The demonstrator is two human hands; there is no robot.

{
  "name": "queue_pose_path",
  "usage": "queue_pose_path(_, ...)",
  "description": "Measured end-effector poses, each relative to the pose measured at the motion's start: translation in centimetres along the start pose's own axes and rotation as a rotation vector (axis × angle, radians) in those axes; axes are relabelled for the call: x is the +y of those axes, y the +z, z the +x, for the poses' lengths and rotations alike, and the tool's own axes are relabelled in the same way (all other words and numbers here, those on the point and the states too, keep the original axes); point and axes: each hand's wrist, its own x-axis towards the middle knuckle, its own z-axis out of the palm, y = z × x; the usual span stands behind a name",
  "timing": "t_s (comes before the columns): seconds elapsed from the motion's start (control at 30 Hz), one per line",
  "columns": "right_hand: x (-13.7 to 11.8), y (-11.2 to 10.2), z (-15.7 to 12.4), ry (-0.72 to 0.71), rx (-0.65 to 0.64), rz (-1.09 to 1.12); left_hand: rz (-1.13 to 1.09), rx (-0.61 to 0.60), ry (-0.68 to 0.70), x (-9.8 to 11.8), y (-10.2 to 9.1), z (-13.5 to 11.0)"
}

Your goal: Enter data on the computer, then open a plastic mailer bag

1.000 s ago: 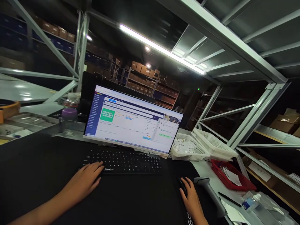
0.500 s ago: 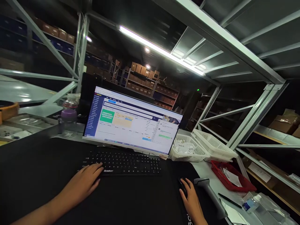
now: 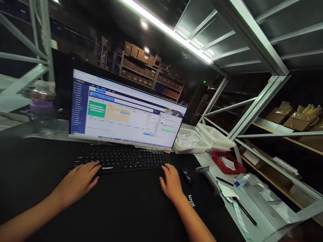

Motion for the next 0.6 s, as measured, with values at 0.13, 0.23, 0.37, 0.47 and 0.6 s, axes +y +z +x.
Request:
queue_pose_path(0.13,-6.6,2.9,4.6,-0.104,-0.079,0.129,-0.001,-0.007,0.010,-0.2,0.3,0.0)
queue_pose_path(0.23,-8.9,5.4,7.6,-0.067,-0.051,0.167,0.017,-0.006,0.005,0.0,0.0,0.0)
queue_pose_path(0.37,-9.3,8.1,9.9,0.058,0.050,0.145,0.053,-0.011,-0.002,0.4,-0.9,0.0)
queue_pose_path(0.47,-8.8,9.5,10.4,0.102,0.071,0.130,0.071,-0.011,-0.013,0.6,-1.3,-0.1)
queue_pose_path(0.6,-7.8,9.5,9.7,0.063,0.071,0.146,0.067,-0.009,-0.039,0.9,-1.3,-0.2)
